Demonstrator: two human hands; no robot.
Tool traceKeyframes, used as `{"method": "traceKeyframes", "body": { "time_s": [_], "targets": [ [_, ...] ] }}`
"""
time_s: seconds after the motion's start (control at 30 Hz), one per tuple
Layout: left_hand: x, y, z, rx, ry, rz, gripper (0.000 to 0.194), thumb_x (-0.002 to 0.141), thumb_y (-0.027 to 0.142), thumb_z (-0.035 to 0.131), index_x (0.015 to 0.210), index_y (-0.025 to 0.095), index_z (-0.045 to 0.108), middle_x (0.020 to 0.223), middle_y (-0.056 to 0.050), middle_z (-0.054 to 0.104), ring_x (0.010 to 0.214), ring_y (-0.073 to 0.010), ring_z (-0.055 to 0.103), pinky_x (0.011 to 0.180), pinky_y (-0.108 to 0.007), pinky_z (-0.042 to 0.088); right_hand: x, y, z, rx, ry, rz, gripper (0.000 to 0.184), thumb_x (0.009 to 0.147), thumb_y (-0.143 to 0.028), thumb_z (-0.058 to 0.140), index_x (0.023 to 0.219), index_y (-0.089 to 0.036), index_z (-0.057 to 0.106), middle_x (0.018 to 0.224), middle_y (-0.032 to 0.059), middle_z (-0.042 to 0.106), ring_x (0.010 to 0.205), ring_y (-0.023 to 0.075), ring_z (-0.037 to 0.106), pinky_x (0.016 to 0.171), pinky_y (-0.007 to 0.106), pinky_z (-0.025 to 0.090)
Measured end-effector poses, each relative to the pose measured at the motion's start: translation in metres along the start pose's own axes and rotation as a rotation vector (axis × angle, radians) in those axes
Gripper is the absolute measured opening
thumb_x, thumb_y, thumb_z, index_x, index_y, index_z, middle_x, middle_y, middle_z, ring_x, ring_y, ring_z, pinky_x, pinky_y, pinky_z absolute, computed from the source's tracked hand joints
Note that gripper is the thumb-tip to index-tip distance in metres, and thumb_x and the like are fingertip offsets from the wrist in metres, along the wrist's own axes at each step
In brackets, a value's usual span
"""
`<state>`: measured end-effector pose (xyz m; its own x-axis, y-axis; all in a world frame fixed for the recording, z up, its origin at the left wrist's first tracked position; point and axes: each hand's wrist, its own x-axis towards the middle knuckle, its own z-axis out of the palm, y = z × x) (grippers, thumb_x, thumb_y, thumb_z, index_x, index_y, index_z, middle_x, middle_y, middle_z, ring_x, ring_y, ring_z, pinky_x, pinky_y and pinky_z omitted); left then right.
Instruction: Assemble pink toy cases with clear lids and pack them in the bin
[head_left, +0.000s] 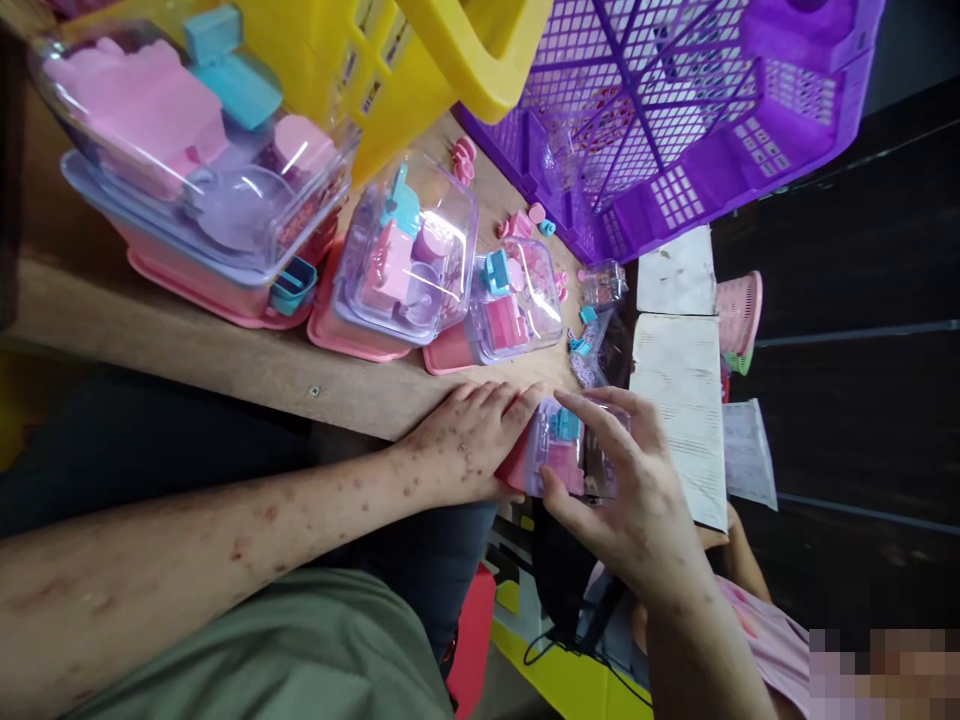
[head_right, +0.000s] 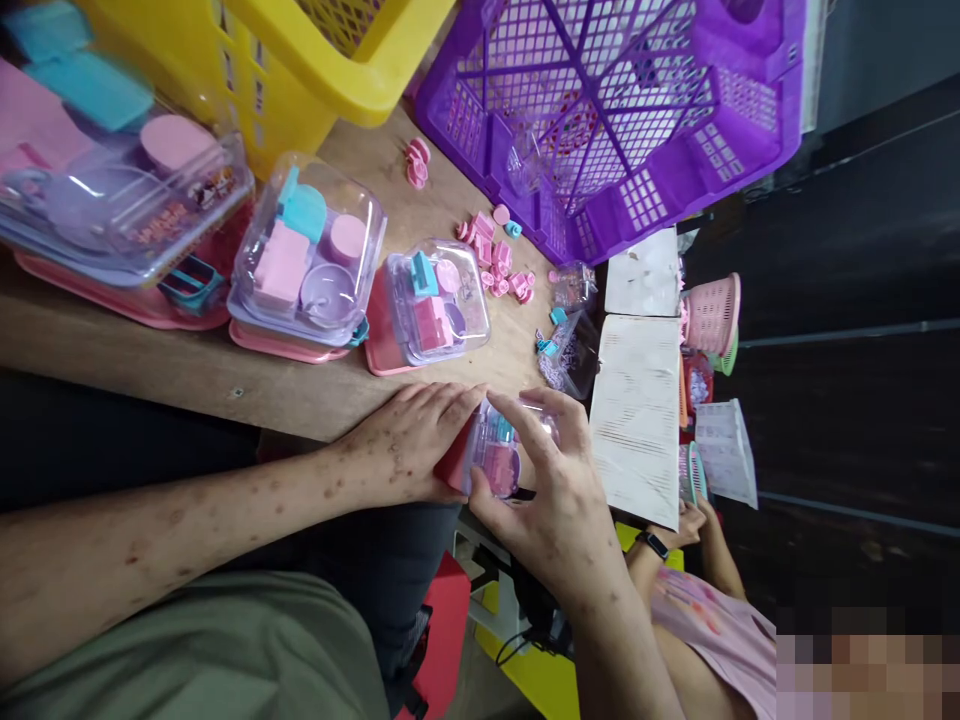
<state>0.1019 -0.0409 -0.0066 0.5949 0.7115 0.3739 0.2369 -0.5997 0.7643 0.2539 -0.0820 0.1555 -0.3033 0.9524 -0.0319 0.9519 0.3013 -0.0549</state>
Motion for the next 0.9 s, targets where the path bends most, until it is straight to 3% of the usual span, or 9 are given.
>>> {"method": "traceKeyframes", "body": {
  "time_s": [0.13,0.4,0.6,0.9],
  "targets": [
    [-0.0003,-0.0003,0.0012,-0.005,0.009,0.005,0.126,0.083,0.060,0.093,0.169,0.017,0.011,0.162,-0.024,0.054,0.149,-0.0425,0.055,0.124,-0.055,0.042,0.0016,0.0009,-0.0032,0.011,-0.046,-0.003,0.064,0.095,-0.034,0.074,0.157,-0.034,0.058,0.147,0.0138,0.051,0.138,0.0389,0.059,0.114,0.060,0.058],
    [0.0024,0.0011,-0.0041,-0.005,-0.025,-0.004,0.126,0.082,0.065,0.094,0.168,0.012,0.018,0.159,-0.024,0.056,0.146,-0.0416,0.057,0.123,-0.053,0.042,-0.0004,0.0056,-0.0027,0.070,0.007,-0.023,0.058,0.094,-0.035,0.075,0.151,-0.032,0.063,0.143,0.0136,0.057,0.135,0.0392,0.060,0.115,0.062,0.056],
    [0.0012,0.0001,-0.0016,-0.001,-0.021,0.000,0.125,0.085,0.067,0.090,0.170,0.016,0.014,0.161,-0.023,0.055,0.147,-0.0414,0.057,0.123,-0.054,0.042,0.0015,0.0048,-0.0019,0.069,0.010,-0.003,0.059,0.094,-0.035,0.074,0.151,-0.031,0.063,0.142,0.0140,0.057,0.135,0.0393,0.060,0.114,0.061,0.058],
    [0.0008,0.0005,0.0014,0.010,-0.020,-0.002,0.113,0.089,0.057,0.087,0.167,0.015,0.016,0.164,-0.024,0.053,0.151,-0.0413,0.054,0.125,-0.055,0.041,0.0030,0.0007,0.0006,0.042,-0.017,0.054,0.059,0.097,-0.039,0.075,0.154,-0.033,0.061,0.145,0.0139,0.054,0.138,0.0395,0.058,0.113,0.060,0.060]
  ]
}}
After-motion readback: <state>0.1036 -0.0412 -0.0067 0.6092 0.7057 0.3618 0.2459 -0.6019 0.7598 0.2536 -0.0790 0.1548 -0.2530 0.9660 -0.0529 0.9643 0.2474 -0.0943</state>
